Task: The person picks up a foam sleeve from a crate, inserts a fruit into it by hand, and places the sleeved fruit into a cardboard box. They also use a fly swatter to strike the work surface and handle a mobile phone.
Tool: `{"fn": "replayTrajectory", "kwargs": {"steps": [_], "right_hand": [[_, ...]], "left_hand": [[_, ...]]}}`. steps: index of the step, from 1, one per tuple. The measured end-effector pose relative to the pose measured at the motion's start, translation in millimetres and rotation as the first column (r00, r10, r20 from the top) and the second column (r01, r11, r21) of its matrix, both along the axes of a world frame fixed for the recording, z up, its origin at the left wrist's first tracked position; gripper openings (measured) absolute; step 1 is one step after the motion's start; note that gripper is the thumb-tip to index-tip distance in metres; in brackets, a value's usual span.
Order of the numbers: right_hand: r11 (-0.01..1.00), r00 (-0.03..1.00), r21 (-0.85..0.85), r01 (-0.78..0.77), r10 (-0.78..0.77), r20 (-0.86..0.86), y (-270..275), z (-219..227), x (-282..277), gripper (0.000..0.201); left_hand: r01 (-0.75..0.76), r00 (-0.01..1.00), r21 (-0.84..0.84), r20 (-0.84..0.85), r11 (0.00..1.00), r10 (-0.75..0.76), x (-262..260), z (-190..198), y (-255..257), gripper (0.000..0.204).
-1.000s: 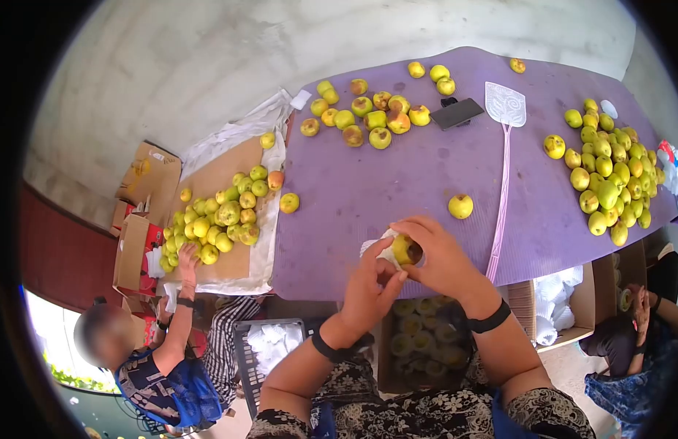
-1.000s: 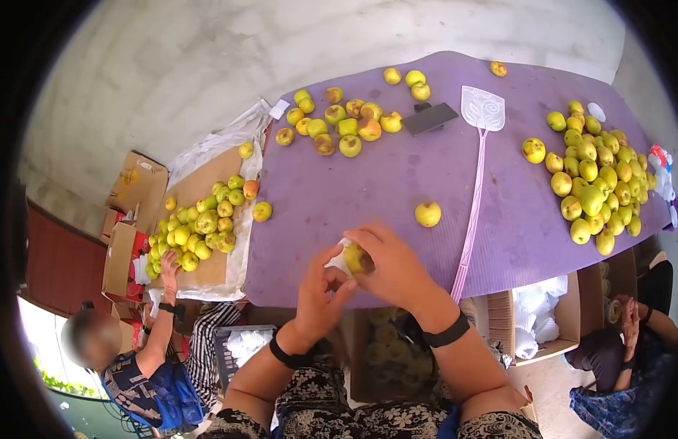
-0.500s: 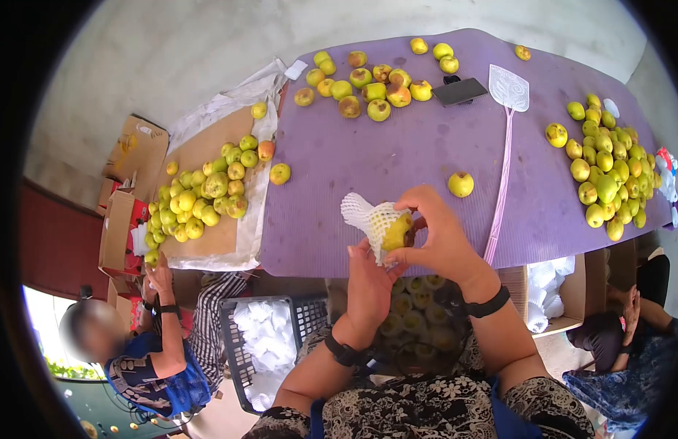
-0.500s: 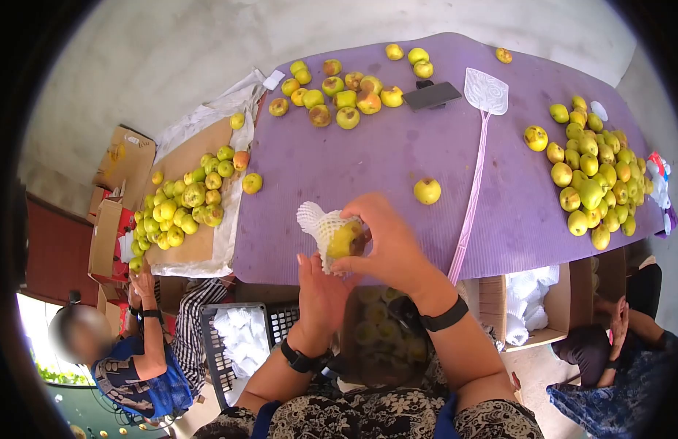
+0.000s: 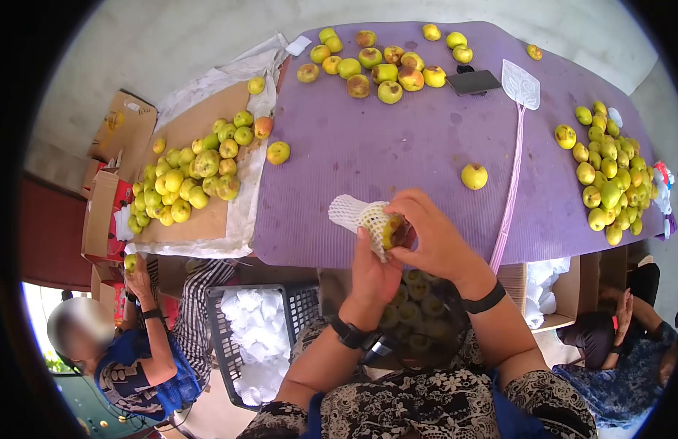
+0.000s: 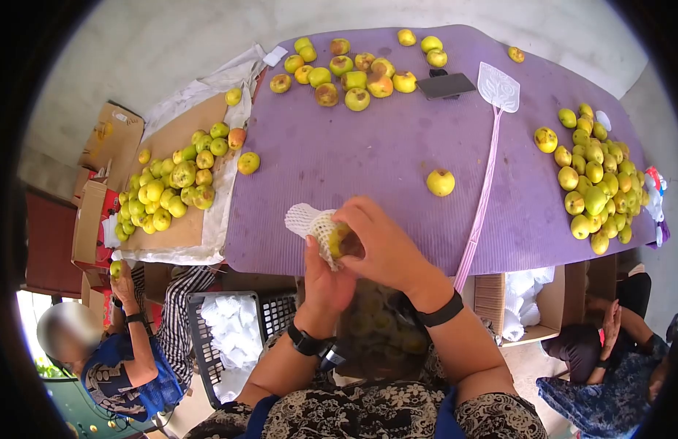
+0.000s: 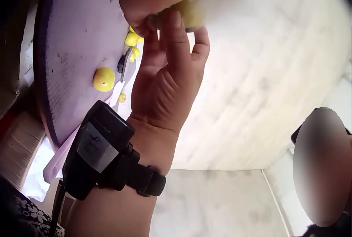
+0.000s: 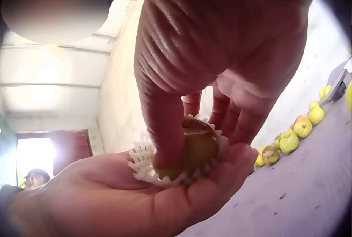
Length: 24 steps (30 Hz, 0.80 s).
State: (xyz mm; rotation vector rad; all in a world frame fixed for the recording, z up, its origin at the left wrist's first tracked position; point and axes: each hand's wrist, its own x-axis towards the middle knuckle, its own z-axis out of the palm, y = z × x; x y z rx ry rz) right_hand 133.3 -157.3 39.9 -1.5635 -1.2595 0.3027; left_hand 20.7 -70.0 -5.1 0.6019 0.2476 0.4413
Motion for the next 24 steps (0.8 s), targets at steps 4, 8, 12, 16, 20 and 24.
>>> {"fn": "replayTrajectory", "kwargs": {"steps": [4, 8, 12, 16, 20, 24], "right_hand": [[0.995, 0.984, 0.058, 0.084, -0.092, 0.152, 5, -10, -6, 0.052], [0.993, 0.988, 0.092, 0.079, -0.091, 0.122, 5, -12, -10, 0.052], [0.989, 0.984, 0.126, 0.074, -0.093, 0.150, 4, -10, -11, 0.052], [0.992, 0.981, 0.122, 0.039, -0.061, 0.186, 5, -7, -10, 0.049], [0.992, 0.986, 0.125, 0.013, -0.033, 0.163, 4, -3, -10, 0.039], [0.997, 0.998, 0.075, 0.026, -0.031, 0.060, 4, -8, -7, 0.024]], "left_hand": [[0.011, 0.999, -0.024, 0.036, 1.000, -0.010, -1, -3, -7, 0.065], [0.031, 0.996, -0.038, 0.083, 0.999, -0.028, -5, -3, -4, 0.070], [0.046, 0.994, -0.051, 0.101, 0.998, -0.041, -11, -2, -2, 0.073], [0.032, 0.997, -0.077, 0.073, 0.997, -0.026, -12, -2, 0, 0.075], [0.037, 0.998, -0.144, 0.058, 0.989, -0.029, -9, -7, 7, 0.075], [0.058, 0.997, -0.101, 0.050, 0.993, -0.054, -10, -15, 8, 0.075]]}}
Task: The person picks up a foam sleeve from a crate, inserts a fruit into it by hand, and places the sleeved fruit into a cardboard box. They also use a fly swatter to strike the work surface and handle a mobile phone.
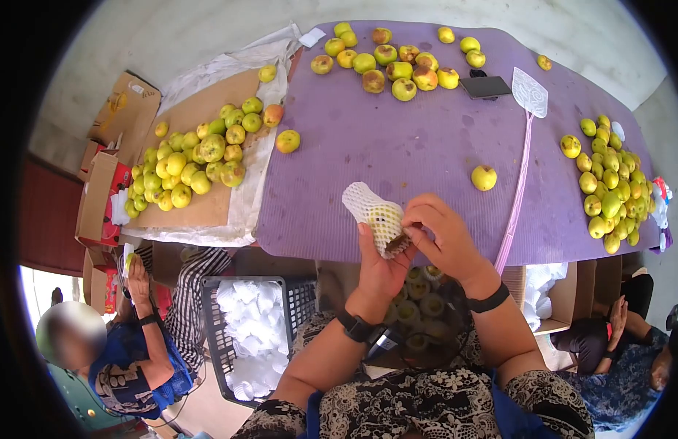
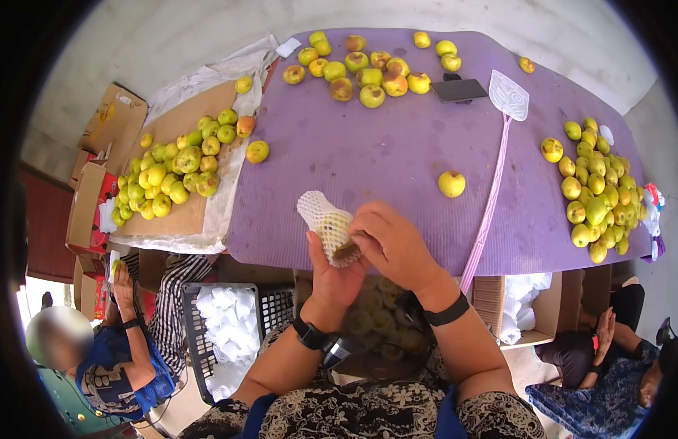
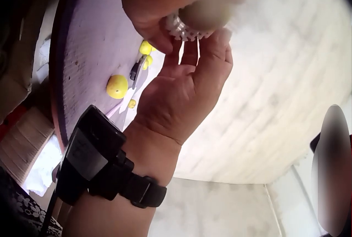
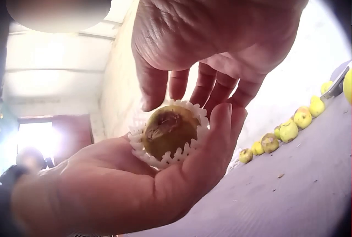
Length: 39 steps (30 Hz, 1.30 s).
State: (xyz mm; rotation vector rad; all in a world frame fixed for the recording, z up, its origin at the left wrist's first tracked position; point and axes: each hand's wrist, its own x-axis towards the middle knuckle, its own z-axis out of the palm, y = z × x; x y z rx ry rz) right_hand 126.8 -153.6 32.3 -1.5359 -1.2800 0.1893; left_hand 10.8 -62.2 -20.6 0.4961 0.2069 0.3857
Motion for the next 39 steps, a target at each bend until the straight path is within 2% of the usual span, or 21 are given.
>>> {"fn": "replayTrajectory", "kwargs": {"steps": [2, 8, 13, 15, 18, 20, 21, 23, 24, 26, 27, 29, 30, 31, 32, 33, 35, 36, 38, 39], "right_hand": [[0.999, 0.999, 0.040, 0.002, -0.004, 0.041, 0, -1, 2, 0.021], [1.000, 1.000, 0.024, 0.010, -0.010, 0.020, -3, 3, 0, 0.016], [0.993, 0.997, -0.102, -0.059, 0.064, 0.049, -6, 6, 1, 0.013], [0.994, 0.996, -0.102, -0.046, 0.053, 0.065, -5, 5, -1, 0.014], [0.995, 0.995, -0.099, -0.011, 0.020, 0.097, -5, 3, 0, 0.016], [0.995, 0.993, -0.096, 0.011, 0.000, 0.115, -6, 3, 3, 0.017], [0.998, 0.987, -0.063, 0.013, -0.003, 0.159, -5, 4, 6, 0.017], [0.999, 0.979, -0.030, 0.014, -0.007, 0.203, -7, 5, 13, 0.017], [0.996, 0.981, -0.080, -0.037, 0.051, 0.187, -11, 5, 17, 0.017], [0.988, 0.981, -0.132, -0.078, 0.100, 0.169, -17, 7, 21, 0.016], [0.993, 0.985, -0.115, -0.040, 0.058, 0.160, -21, 10, 22, 0.016], [0.994, 0.988, -0.105, 0.013, 0.003, 0.152, -27, 18, 23, 0.016], [0.998, 0.992, 0.013, 0.068, -0.069, 0.104, -25, 25, 21, 0.018], [0.984, 0.990, 0.129, 0.127, -0.134, 0.047, -25, 31, 19, 0.021], [0.983, 0.989, 0.122, 0.136, -0.142, 0.045, -26, 37, 17, 0.021], [0.977, 0.986, 0.157, 0.146, -0.156, 0.053, -27, 42, 16, 0.024], [0.969, 0.983, 0.191, 0.158, -0.172, 0.059, -30, 45, 16, 0.027], [0.981, 0.981, 0.127, 0.150, -0.164, 0.108, -31, 45, 16, 0.027], [0.987, 0.976, 0.061, 0.148, -0.156, 0.153, -33, 43, 17, 0.026], [0.990, 0.973, -0.033, 0.141, -0.132, 0.189, -34, 41, 19, 0.025]], "left_hand": [[-0.070, 0.996, 0.006, -0.056, 0.998, 0.070, 2, 4, -2, 0.074], [-0.099, 0.995, -0.042, -0.013, 0.994, 0.098, 2, 8, 0, 0.067], [-0.109, 0.993, -0.009, -0.046, 0.994, 0.108, 3, 10, 2, 0.068], [-0.120, 0.991, -0.007, -0.057, 0.993, 0.120, 3, 8, 2, 0.068], [-0.096, 0.995, -0.031, 0.004, 0.995, 0.097, 1, 1, 5, 0.063], [-0.051, 0.990, 0.086, 0.136, 0.995, 0.039, 1, 5, 9, 0.058], [-0.050, 0.990, 0.086, 0.137, 0.995, 0.038, 2, 11, 11, 0.058], [0.003, 0.999, 0.161, -0.034, 0.987, 0.002, 2, 24, 13, 0.071], [0.005, 0.999, 0.160, -0.034, 0.987, 0.001, 3, 23, 13, 0.071], [-0.068, 0.986, 0.387, -0.112, 0.920, 0.120, 5, 18, 12, 0.077], [-0.059, 0.988, 0.384, -0.111, 0.921, 0.110, 6, 18, 11, 0.077], [-0.024, 0.973, 0.581, -0.173, 0.814, 0.153, 6, 16, 10, 0.078], [-0.015, 0.975, 0.576, -0.174, 0.818, 0.141, 5, 14, 10, 0.078], [0.018, 0.957, 0.730, -0.209, 0.683, 0.199, 4, 12, 10, 0.075], [0.063, 0.937, 0.852, -0.229, 0.519, 0.264, 3, 10, 10, 0.073], [0.069, 0.938, 0.850, -0.233, 0.523, 0.256, 3, 11, 9, 0.073], [0.099, 0.935, 0.945, -0.195, 0.312, 0.296, 4, 17, 7, 0.068], [0.102, 0.936, 0.944, -0.198, 0.312, 0.292, 4, 17, 7, 0.068], [0.115, 0.938, 0.973, -0.172, 0.200, 0.300, 3, 17, 7, 0.068], [0.118, 0.939, 0.973, -0.174, 0.200, 0.296, 3, 15, 8, 0.068]]}}
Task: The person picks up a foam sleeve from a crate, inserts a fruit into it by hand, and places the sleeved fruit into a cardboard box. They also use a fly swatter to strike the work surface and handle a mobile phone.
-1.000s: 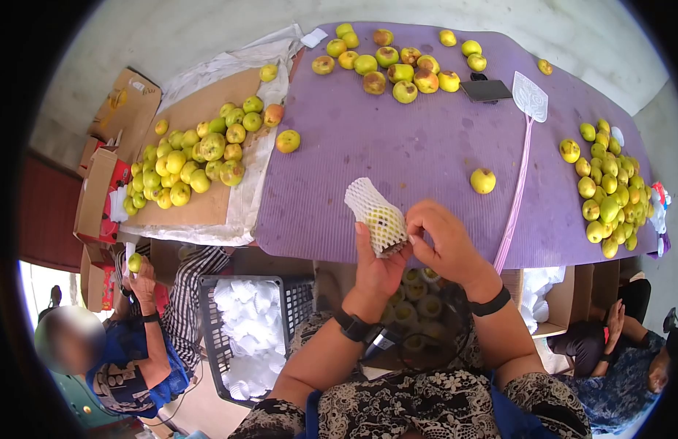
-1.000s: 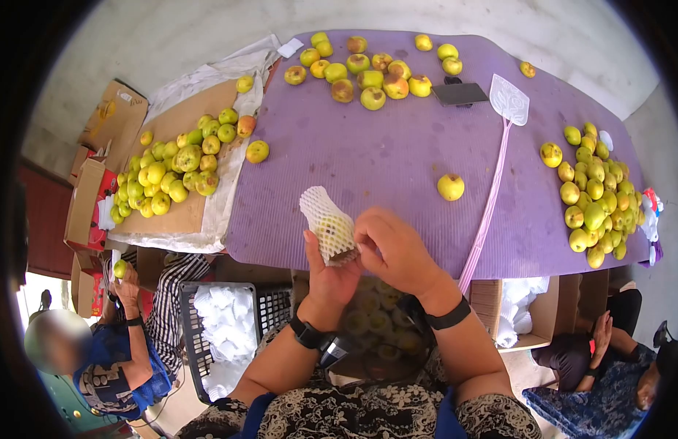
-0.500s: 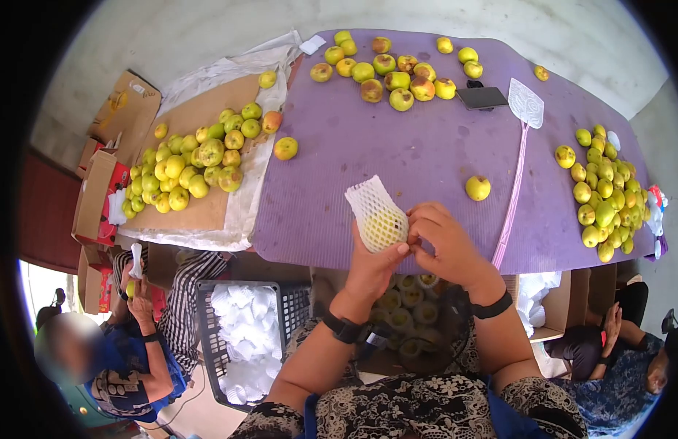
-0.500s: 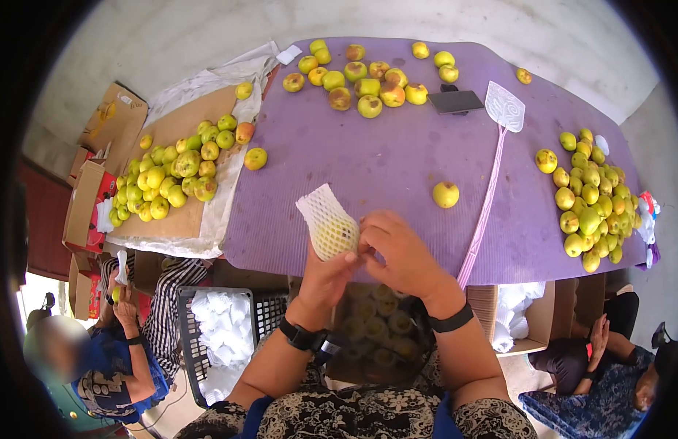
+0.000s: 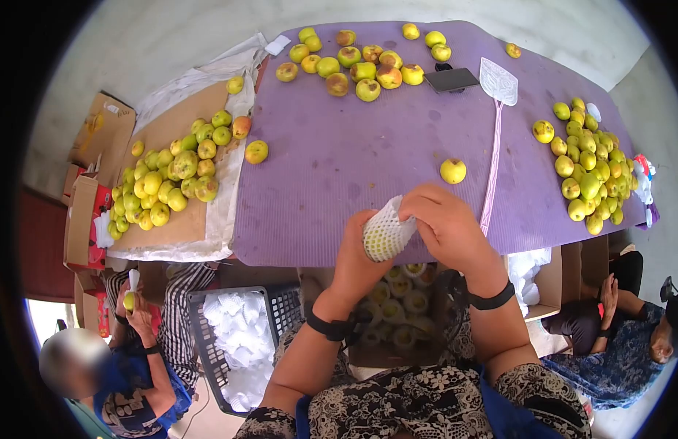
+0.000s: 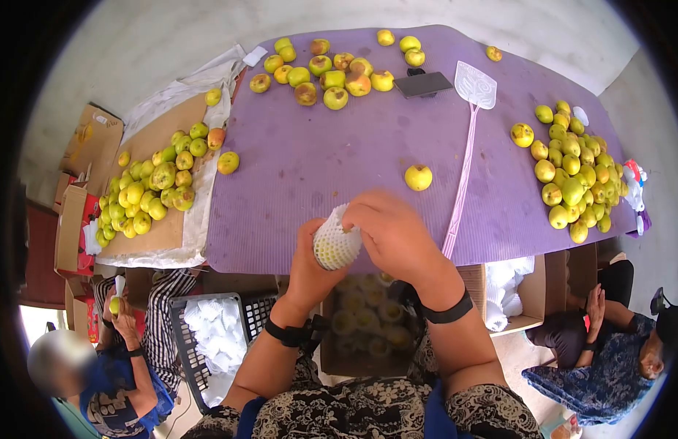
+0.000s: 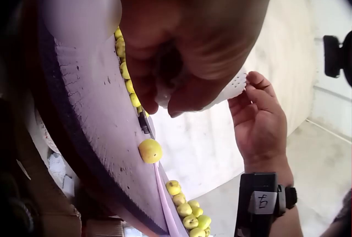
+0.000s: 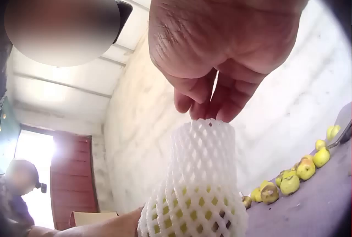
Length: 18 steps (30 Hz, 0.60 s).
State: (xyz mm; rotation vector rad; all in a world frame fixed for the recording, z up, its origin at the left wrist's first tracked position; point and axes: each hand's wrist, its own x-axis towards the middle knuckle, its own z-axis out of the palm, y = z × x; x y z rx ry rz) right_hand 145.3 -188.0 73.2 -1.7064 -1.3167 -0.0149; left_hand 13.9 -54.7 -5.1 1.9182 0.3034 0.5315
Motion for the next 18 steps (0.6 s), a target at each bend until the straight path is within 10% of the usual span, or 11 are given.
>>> {"fn": "replayTrajectory", "kwargs": {"steps": [18], "right_hand": [[0.918, 0.982, -0.361, -0.165, 0.118, -0.150, 7, 1, -14, 0.056]], "left_hand": [[0.111, 0.988, -0.177, -0.088, 0.978, -0.128, -5, -10, 4, 0.062]]}}
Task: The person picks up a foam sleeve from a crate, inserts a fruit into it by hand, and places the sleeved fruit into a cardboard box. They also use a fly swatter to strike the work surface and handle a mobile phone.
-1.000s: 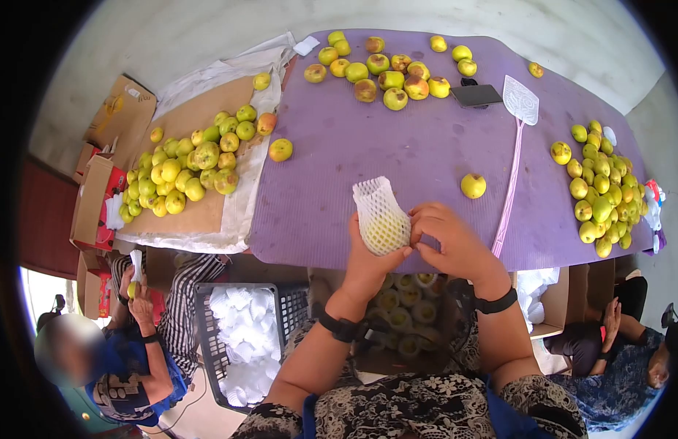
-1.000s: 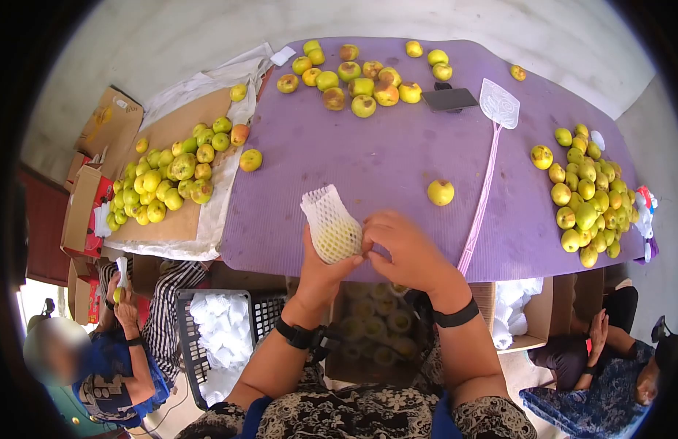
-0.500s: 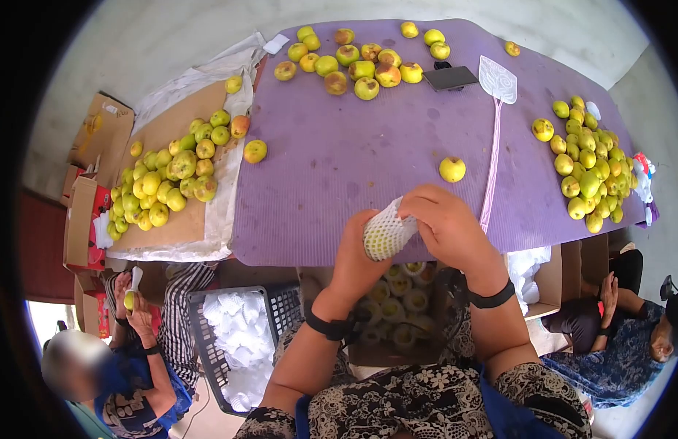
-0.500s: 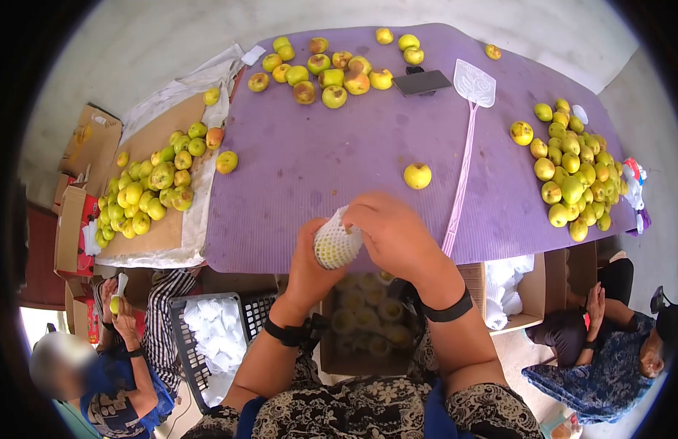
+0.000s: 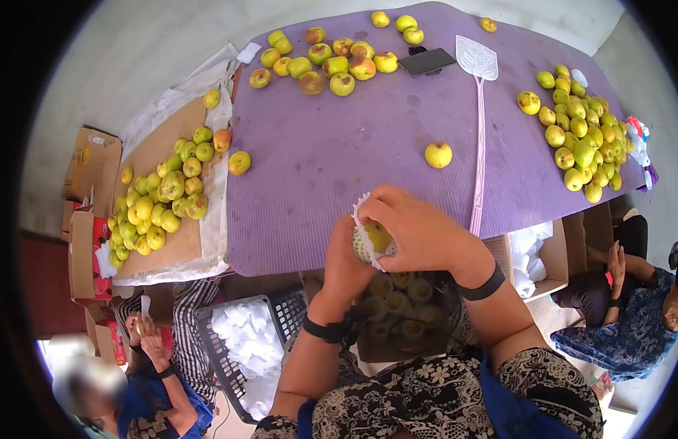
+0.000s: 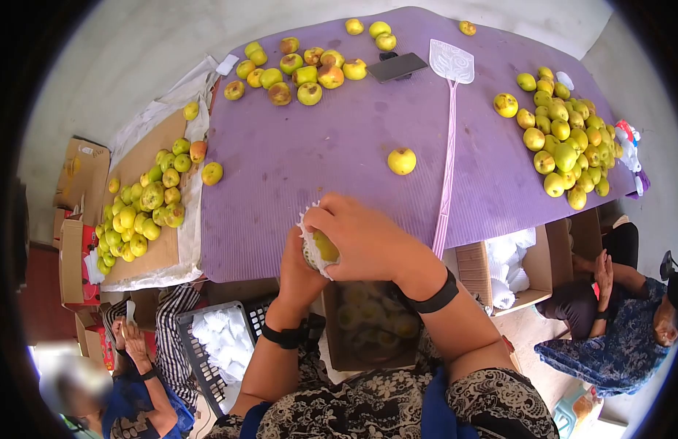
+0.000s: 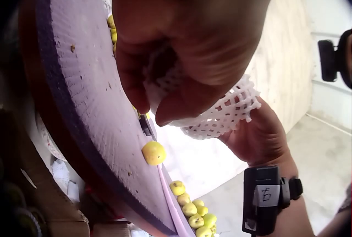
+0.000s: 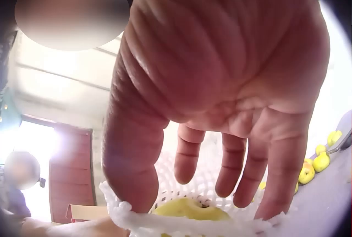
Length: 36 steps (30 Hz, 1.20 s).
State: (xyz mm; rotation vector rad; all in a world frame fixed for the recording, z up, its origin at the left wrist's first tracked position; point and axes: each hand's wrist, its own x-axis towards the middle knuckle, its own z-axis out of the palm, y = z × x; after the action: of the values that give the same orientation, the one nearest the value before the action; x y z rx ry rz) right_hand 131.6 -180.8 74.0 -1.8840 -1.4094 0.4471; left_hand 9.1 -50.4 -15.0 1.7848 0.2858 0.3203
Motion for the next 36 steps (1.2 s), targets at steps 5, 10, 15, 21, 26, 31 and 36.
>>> {"fn": "replayTrajectory", "kwargs": {"steps": [5, 10, 15, 21, 26, 31, 36], "right_hand": [[1.000, 0.998, -0.030, 0.007, -0.009, -0.059, 2, -8, -1, 0.060], [0.989, 0.990, -0.150, -0.004, -0.017, -0.140, 0, -5, 3, 0.063], [1.000, 0.972, -0.011, 0.004, -0.007, -0.237, -1, -10, 12, 0.063], [0.989, 0.960, 0.139, 0.040, 0.000, -0.281, 5, -8, 12, 0.054], [0.932, 0.996, 0.359, 0.045, -0.015, -0.087, 13, -25, 4, 0.031], [0.886, 0.987, 0.458, -0.078, 0.005, 0.158, 21, -24, 3, 0.020], [0.903, 0.982, 0.427, 0.039, -0.115, 0.153, 17, -31, 5, 0.022]], "left_hand": [[-0.058, 0.996, 0.082, 0.075, 0.995, 0.052, -3, 3, -7, 0.080], [-0.014, 0.954, 0.230, 0.295, 0.973, -0.056, 0, 1, -6, 0.089], [-0.013, 0.977, 0.176, 0.211, 0.984, -0.025, -6, -16, -4, 0.087], [-0.184, 0.967, 0.134, 0.202, 0.974, 0.155, -5, 0, 1, 0.082], [-0.272, 0.960, 0.051, 0.077, 0.961, 0.268, -5, 2, 8, 0.081], [-0.325, 0.942, -0.002, 0.088, 0.946, 0.324, -2, 6, 9, 0.082], [-0.306, 0.948, -0.130, 0.043, 0.943, 0.314, -4, 13, 9, 0.080]]}}
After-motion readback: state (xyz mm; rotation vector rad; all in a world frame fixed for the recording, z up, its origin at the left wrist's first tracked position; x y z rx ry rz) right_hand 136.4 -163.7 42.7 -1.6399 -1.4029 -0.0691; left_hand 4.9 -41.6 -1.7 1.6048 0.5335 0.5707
